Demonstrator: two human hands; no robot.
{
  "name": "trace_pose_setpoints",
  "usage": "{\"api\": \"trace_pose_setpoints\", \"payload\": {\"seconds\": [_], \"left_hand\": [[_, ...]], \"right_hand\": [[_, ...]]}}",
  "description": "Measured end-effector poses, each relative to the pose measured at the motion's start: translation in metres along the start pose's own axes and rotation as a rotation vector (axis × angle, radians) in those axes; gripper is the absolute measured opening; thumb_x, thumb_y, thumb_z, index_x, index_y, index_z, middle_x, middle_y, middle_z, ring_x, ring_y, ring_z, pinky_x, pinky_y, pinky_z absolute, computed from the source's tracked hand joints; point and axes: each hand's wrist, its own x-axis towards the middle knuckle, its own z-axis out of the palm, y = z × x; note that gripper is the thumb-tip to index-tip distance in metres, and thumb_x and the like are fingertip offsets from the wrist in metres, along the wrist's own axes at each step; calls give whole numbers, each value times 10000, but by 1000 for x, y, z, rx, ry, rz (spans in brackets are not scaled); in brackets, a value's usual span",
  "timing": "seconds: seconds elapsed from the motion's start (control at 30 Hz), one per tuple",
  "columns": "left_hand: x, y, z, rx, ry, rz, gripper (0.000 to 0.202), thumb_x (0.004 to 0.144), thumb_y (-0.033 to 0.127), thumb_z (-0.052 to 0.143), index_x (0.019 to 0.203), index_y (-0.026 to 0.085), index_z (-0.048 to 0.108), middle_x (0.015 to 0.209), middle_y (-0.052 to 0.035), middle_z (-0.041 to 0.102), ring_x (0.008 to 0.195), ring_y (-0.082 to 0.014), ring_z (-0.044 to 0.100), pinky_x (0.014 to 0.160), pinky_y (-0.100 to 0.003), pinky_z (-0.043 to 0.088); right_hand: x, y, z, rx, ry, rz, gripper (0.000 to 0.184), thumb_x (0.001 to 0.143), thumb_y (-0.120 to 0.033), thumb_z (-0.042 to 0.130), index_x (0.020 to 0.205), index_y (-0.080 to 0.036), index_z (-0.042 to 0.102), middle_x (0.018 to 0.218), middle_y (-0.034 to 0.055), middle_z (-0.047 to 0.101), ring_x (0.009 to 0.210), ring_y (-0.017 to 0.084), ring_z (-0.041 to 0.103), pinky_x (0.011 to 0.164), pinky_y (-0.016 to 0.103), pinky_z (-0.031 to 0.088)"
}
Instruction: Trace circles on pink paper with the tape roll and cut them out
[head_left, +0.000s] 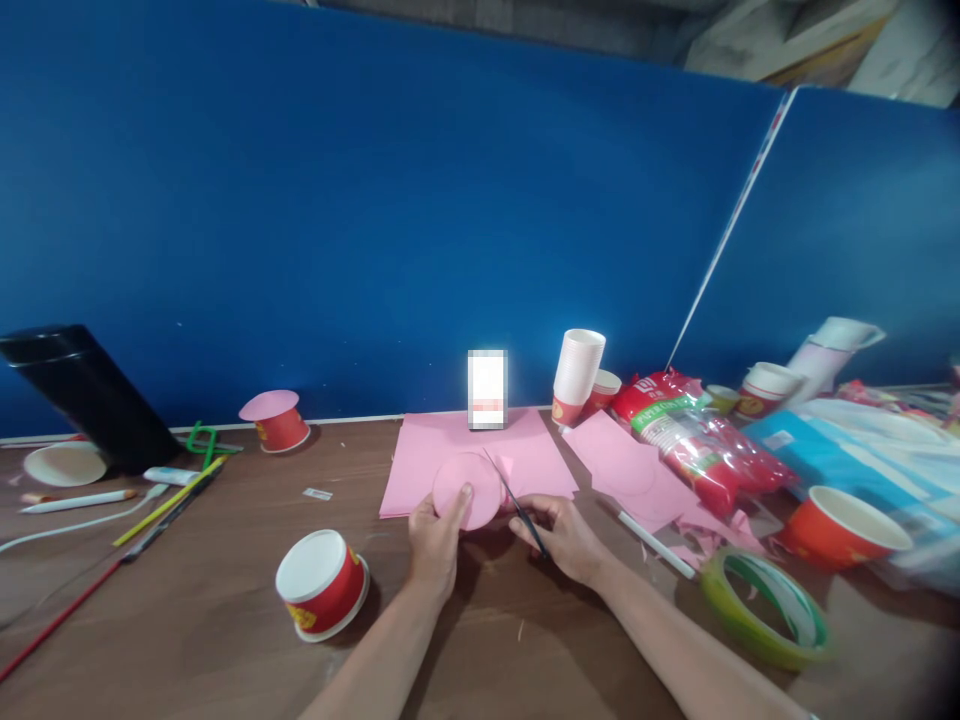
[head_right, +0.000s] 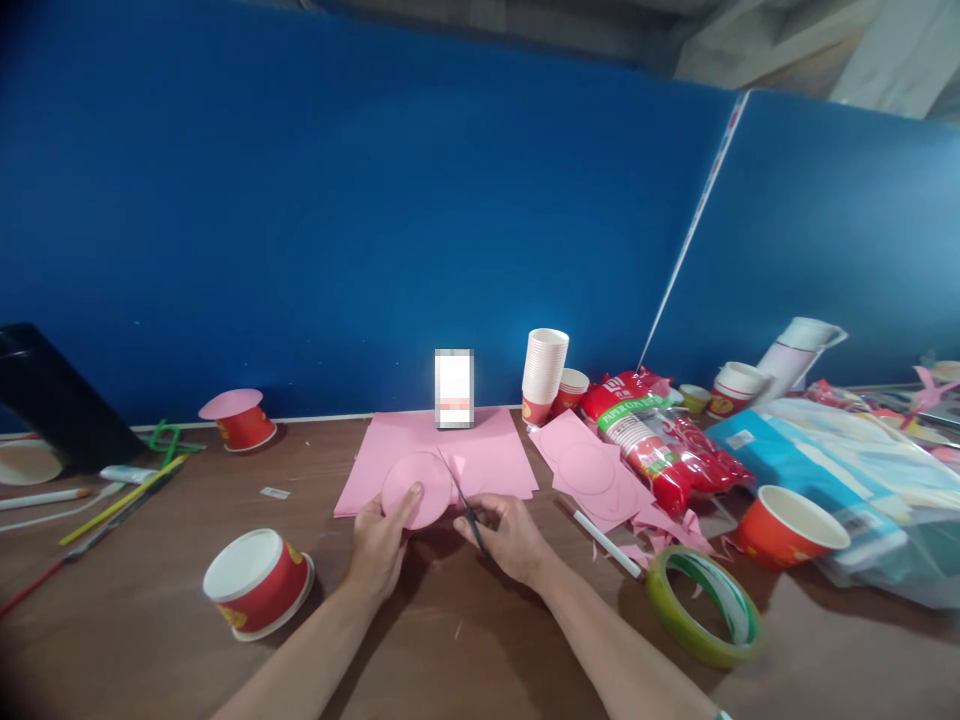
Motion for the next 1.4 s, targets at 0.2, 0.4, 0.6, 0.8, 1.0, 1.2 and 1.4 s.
{"api": "trace_pose_setpoints", "payload": {"seconds": [0.2,0.4,0.6,0.8,1.0,1.2,1.4], "left_hand": [[1,-2,-1,2,-1,16,437,611,362,751,927,74,660,807,-116,706,746,-221,662,720,-342,514],[0,0,0,-9,10,16,470,579,376,766,924,72,667,798,-118,707,737,-226,664,722,-351,515],[0,0,0,-20,7,3,469,597,377,757,936,70,656,806,-121,707,726,-222,664,702,-340,519],[-1,0,1,-27,20,4,499,573,378,770,956,77,662,789,-114,707,714,-228,665,708,-357,518],[0,-1,-1,-3,25,4,463,603,385,751,938,78,663,793,-116,706,694,-217,663,689,-348,518],[1,-1,-1,35,13,22,463,583,403,759,898,75,670,803,-124,708,724,-223,662,680,-321,510],[0,0,-1,29,-17,13,454,586,390,759,897,71,670,777,-117,706,721,-222,661,705,-341,511]], "right_hand": [[0,1,0,7,8,12,354,734,-442,648,896,-128,666,565,-35,458,508,85,408,460,192,367],[0,3,0,-3,11,20,356,733,-440,648,907,-130,672,552,-41,455,496,83,405,463,196,369],[0,4,-1,-3,-2,17,342,746,-424,643,926,-135,671,562,-36,452,500,85,415,467,197,371],[1,6,0,10,-5,27,342,730,-426,657,912,-137,671,555,-42,459,495,85,411,466,199,369],[0,5,0,3,2,23,330,742,-413,648,911,-131,670,557,-38,452,499,85,412,463,194,371],[1,3,0,35,2,23,367,706,-438,678,914,-135,671,588,-28,500,510,88,436,484,204,397],[1,2,0,51,-1,22,381,711,-447,674,926,-133,665,577,-30,481,507,88,432,484,207,408]]}}
